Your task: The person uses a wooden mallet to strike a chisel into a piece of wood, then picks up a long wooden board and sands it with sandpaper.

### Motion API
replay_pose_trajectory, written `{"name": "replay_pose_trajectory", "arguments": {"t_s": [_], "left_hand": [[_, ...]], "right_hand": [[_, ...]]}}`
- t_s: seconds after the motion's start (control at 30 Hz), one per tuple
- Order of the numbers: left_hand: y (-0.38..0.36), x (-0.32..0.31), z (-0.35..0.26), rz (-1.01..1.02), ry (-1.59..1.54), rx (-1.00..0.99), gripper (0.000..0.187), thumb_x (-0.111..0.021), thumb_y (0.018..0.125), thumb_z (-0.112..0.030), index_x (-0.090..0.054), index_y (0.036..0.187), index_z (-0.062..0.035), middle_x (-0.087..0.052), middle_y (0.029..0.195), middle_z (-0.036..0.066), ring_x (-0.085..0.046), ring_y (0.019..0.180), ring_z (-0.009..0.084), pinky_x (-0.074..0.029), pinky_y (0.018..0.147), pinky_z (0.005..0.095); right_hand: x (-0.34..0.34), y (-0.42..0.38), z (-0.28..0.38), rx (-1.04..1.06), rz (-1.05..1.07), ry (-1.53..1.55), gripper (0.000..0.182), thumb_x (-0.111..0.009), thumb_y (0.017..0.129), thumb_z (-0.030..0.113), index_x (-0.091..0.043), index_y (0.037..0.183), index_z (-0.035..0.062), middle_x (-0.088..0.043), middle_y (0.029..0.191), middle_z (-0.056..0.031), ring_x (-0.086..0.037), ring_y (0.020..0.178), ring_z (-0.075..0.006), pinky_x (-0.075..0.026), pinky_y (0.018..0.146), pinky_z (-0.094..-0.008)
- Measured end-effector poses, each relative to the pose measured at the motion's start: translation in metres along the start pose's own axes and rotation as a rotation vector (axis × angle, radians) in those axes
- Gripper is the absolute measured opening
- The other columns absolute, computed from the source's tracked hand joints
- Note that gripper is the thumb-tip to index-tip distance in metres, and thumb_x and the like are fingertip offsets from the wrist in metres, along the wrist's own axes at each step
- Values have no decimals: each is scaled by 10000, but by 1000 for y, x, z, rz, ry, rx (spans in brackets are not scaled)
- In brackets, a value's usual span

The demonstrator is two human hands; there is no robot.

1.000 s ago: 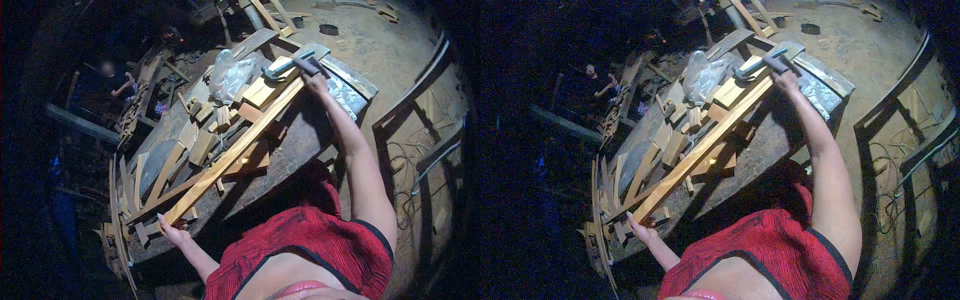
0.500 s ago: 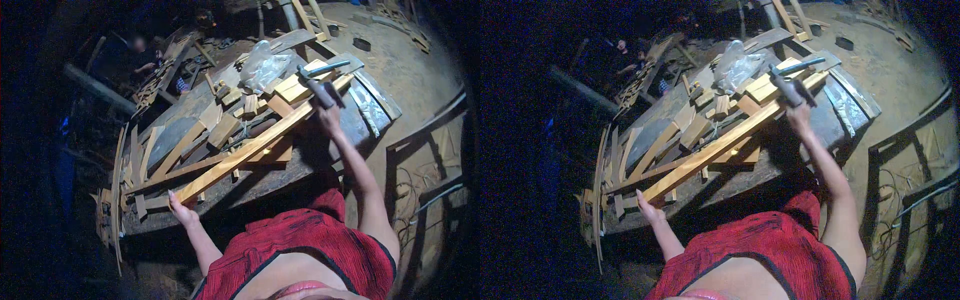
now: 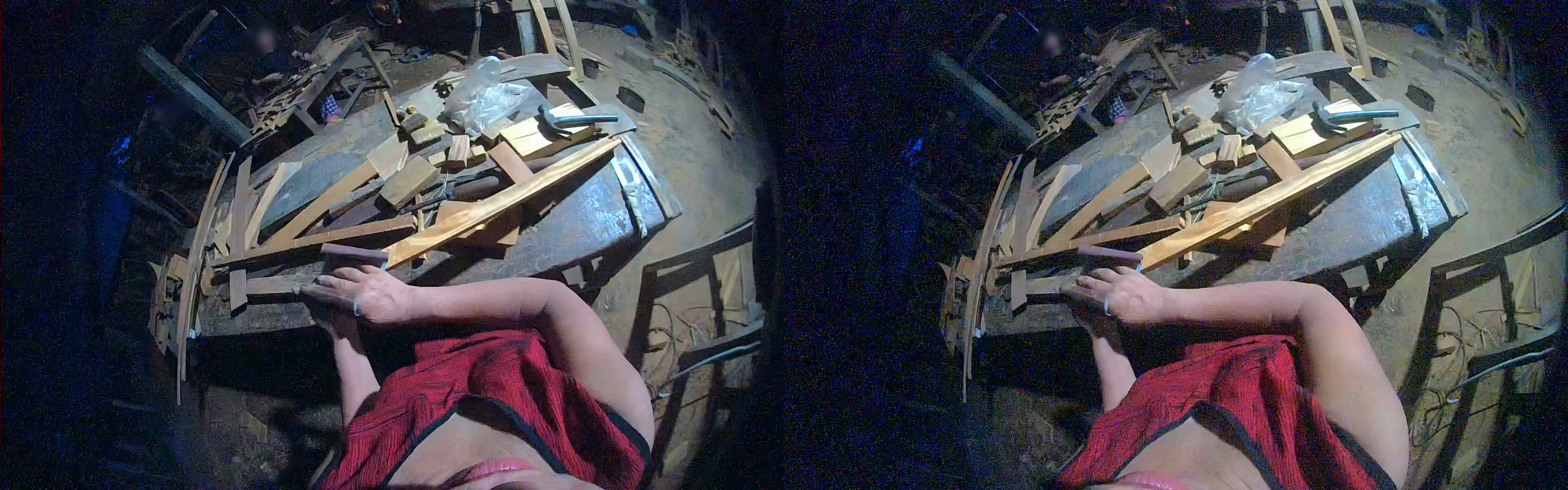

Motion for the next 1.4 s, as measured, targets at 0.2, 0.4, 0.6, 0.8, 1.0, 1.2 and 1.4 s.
{"name": "replay_pose_trajectory", "arguments": {"t_s": [0.2,0.4,0.6,0.8,1.0,1.2,1.4], "left_hand": [[-8,3,-2,-215,288,1,566,-274,889,-571,-524,937,-66,-582,866,85,-582,722,236,-489,541,346],[11,-5,21,31,-57,63,562,-324,866,-592,-520,898,-65,-594,757,80,-583,539,227,-462,414,314],[-12,-22,-4,-21,-86,33,576,-372,848,-595,-533,928,-48,-598,726,89,-586,529,223,-483,432,307],[-4,-13,3,26,-26,105,641,-503,799,-573,-446,1178,-59,-514,1112,118,-544,959,270,-458,801,408],[-23,-28,-21,-67,-43,25,596,-463,820,-571,-519,1018,-12,-569,942,115,-582,785,260,-487,632,367],[-12,-20,-13,2,-39,3,635,-494,818,-541,-424,1201,-40,-529,1102,134,-556,954,274,-477,750,410],[-12,-17,-14,-2,45,33,578,-490,807,-570,-505,1051,-47,-587,911,98,-595,741,229,-477,544,343]], "right_hand": [[56,-74,-42,-214,125,-48,652,-523,683,124,-386,1319,175,-426,1269,-80,-417,1139,-281,-358,869,-435],[192,-228,-147,-938,-583,230,306,-486,809,63,-606,1087,111,-641,979,-84,-614,845,-194,-468,746,-311],[186,-373,-265,-1242,-974,-155,180,-625,660,163,-657,795,49,-636,670,-90,-586,585,-189,-453,566,-318],[73,-165,-135,-580,-297,-45,523,-547,686,61,-520,1206,111,-599,1030,-91,-564,898,-284,-431,805,-386],[130,-177,-136,-543,-168,-161,450,-572,709,114,-543,1156,160,-596,1001,-96,-558,864,-286,-435,749,-379],[223,-395,-325,-1259,-820,-5,338,-637,737,195,-610,1058,91,-643,975,-128,-616,857,-217,-473,768,-334],[207,-351,-318,-1286,-636,-256,435,-557,718,97,-581,1143,185,-626,1026,-116,-603,928,-205,-468,802,-328]]}}
Point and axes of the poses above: each hand's wrist, its own y-axis towards the middle knuckle, its own x-axis out of the back of the hand, z = x × y, the point moved 7 cm from there along y, towards the middle knuckle
